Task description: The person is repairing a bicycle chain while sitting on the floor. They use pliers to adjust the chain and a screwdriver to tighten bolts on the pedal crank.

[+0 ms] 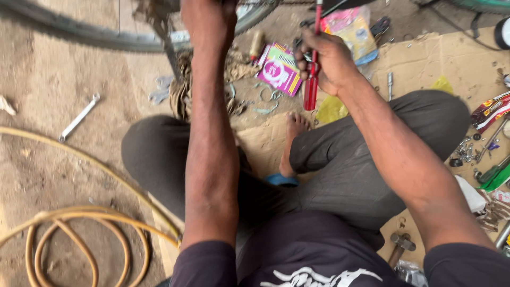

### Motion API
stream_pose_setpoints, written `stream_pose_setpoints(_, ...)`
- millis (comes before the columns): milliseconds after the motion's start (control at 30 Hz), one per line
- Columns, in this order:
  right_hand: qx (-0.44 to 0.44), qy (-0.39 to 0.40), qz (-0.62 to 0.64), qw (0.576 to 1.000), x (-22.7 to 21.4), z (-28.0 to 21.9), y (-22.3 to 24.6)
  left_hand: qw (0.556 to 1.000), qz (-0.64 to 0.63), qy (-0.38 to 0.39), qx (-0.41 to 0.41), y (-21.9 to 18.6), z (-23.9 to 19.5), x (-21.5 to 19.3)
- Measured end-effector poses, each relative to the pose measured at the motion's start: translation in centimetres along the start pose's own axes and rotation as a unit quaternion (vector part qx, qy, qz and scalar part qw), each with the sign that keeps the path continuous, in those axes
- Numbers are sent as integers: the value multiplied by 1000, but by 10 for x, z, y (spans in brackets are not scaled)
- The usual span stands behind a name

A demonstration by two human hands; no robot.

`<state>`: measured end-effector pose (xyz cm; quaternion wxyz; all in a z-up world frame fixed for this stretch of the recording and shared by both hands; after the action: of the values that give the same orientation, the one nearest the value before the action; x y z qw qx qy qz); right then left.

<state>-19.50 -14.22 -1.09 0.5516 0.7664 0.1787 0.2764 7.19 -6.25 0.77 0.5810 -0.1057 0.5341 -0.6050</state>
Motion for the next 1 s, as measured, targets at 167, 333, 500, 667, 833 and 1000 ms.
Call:
stream_pose_setpoints(167,-205,-129,59,968,-114,-20,128,999,13,0,43,-29,0,-14)
stream_pose_setpoints(333,-317,-176,34,931,-260,-24,159,997,-34,66,24,-38,3,-9)
stream_pose_setpoints(500,-166,-338,190,907,-352,39,47,968,-186,135,-104,-20,3,3)
stream_pose_setpoints(667,-298,-317,352,829,-428,112,4,993,19,79,-84,-14,0,-2)
stream_pose_setpoints(833,-362,-235,426,796,-438,185,15,981,26,133,-141,-3,-1,-5)
stream_pose_setpoints(1000,-215,-388,317,839,-377,219,-30,981,-36,124,-141,7,-5,-3)
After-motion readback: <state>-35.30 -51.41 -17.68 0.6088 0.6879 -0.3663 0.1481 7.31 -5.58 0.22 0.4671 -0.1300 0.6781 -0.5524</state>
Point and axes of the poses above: each hand's wrist, its own z-axis towards the middle knuckle, its own x-axis out of the palm, y = z × x, the point moved 6 cm from there along z, towards the middle knuckle, and after that the axes turned 13 degrees about -x, right-handed, at the moved point
